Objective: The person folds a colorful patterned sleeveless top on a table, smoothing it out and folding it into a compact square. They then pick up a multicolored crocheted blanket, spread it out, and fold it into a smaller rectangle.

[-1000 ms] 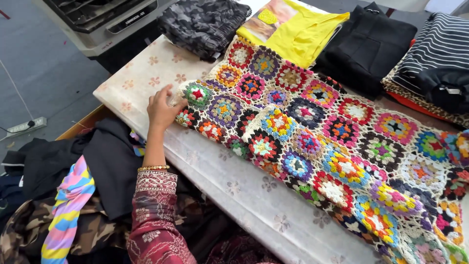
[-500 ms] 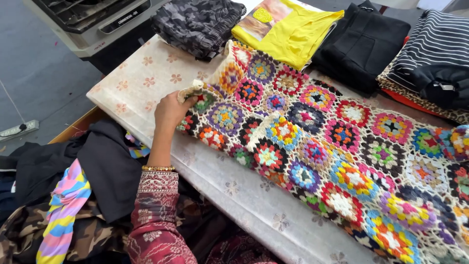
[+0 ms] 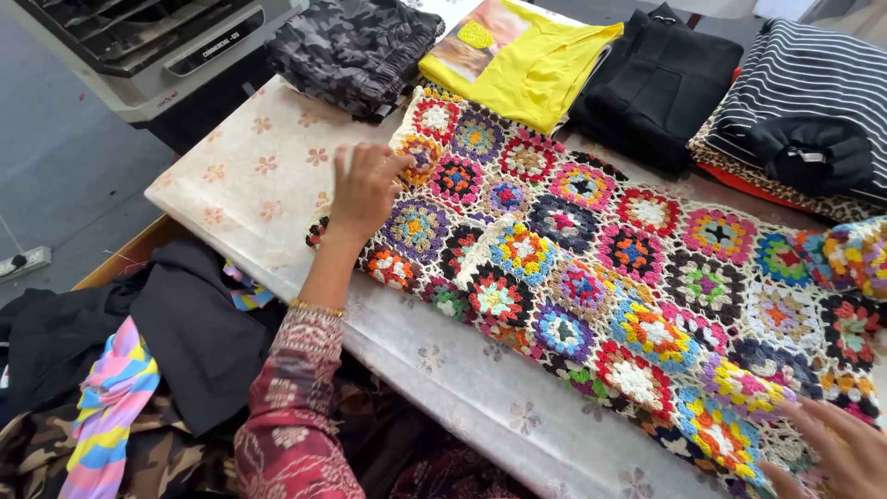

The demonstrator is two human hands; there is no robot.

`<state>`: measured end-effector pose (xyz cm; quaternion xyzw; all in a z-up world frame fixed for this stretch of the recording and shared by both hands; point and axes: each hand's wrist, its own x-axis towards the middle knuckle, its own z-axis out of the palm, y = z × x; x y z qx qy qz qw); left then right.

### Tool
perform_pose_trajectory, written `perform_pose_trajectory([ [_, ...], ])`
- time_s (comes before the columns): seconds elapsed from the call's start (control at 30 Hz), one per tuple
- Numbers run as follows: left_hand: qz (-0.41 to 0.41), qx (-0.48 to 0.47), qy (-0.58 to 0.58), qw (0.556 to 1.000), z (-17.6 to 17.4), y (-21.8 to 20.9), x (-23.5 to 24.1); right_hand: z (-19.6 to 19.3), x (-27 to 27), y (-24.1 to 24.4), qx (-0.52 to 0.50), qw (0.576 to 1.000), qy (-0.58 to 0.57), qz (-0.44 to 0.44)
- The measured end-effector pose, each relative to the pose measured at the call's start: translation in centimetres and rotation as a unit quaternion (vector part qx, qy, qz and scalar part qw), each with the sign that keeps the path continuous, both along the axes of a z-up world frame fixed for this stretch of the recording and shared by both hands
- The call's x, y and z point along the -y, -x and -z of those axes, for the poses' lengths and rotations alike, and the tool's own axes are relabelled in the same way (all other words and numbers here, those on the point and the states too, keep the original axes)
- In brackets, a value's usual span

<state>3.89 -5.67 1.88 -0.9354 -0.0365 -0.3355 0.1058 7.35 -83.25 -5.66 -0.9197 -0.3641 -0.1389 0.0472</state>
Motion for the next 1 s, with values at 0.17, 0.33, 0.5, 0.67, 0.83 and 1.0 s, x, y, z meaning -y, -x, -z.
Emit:
perform_pose_trajectory([
  [0.17,0.04,-0.105,0.073,0.991,-3.2,-0.5,-0.1,-12.5,-20.2,7.1,-0.064,0.992,0.008,-0.108],
  [0.33,-0.079,-0.294,0.351,0.885,-4.3,0.6,-3.3,-14.2,-25.9,3.6,-0.101,0.989,0.068,-0.085],
  [0.5,-0.067,-0.283,0.375,0.88,-3.0,-0.7,-4.3,-8.5,-24.7,-0.5,-0.173,0.982,0.076,-0.016],
  [0.67,-0.082,-0.215,0.303,0.925,-2.0,-2.2,-2.0,-8.1,-24.5,-0.5,-0.187,0.98,0.059,0.02],
  [0.83,0.014,-0.17,0.085,0.982,2.7,-6.3,1.7,-8.8,-25.2,0.3,-0.193,0.978,0.072,0.043],
  [1.0,0.144,-0.246,0.222,0.932,3.6,-8.1,3.7,-10.2,-25.1,0.5,-0.221,0.972,0.068,0.05],
])
